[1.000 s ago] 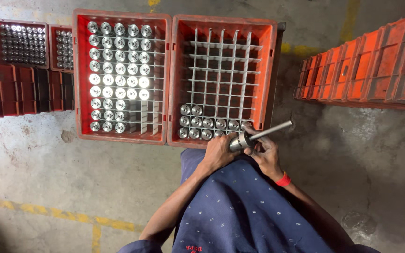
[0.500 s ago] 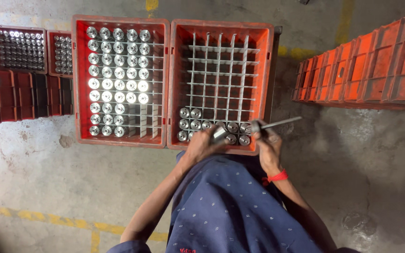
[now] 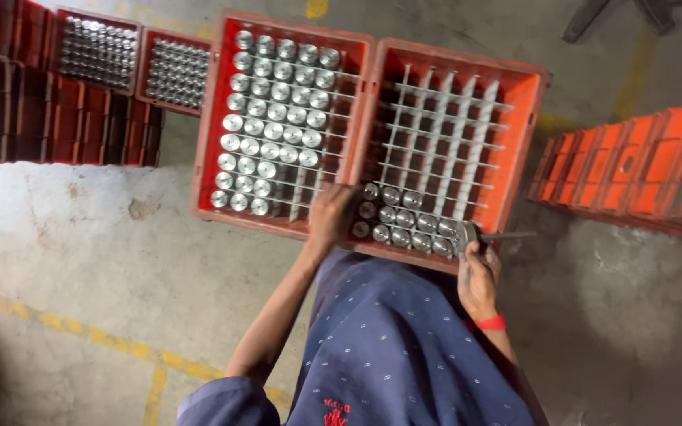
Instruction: The person uses a metal rod to press and arrange small cylindrical metal parts into a grid tray inside a red crate. The person repeatedly taps the parts to align them and then moves the filled tray to a stack of similar crates.
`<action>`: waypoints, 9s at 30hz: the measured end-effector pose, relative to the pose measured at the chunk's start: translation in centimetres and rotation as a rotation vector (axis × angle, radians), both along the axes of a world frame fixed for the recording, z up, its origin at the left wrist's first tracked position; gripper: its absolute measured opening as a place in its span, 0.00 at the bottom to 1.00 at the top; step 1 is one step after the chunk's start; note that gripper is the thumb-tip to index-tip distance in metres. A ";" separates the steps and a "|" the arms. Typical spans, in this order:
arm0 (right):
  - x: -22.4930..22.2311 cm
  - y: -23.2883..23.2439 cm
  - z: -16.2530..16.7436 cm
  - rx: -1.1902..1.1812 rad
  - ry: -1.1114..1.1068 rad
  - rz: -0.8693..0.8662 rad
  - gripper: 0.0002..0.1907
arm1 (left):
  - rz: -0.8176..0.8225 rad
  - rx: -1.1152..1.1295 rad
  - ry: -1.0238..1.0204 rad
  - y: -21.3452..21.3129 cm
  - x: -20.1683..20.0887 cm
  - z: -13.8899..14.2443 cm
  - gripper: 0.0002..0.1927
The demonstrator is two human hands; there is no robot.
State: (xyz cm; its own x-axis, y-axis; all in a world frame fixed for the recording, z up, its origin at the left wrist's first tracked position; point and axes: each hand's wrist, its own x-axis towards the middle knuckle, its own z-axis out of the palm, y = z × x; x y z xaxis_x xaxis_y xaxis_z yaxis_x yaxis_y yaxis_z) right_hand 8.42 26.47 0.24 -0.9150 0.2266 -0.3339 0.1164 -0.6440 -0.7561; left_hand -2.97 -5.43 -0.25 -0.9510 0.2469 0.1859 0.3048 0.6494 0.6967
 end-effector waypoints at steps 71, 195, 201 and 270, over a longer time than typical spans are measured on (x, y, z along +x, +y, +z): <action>-0.2 -1.1 2.0 0.392 0.058 0.040 0.26 | 0.376 -0.240 0.053 -8.1 -3.4 -0.2 0.28; 1.1 7.0 -0.2 0.269 -0.081 -0.105 0.21 | -0.030 0.076 0.187 5.5 -1.5 2.1 0.23; 1.4 3.6 -0.4 0.240 -0.040 -0.057 0.18 | 0.381 -0.305 0.126 -6.6 -9.1 1.1 0.26; -0.1 -1.5 -1.3 0.238 0.007 0.034 0.25 | 0.342 -0.432 0.289 -4.0 -14.9 -0.3 0.30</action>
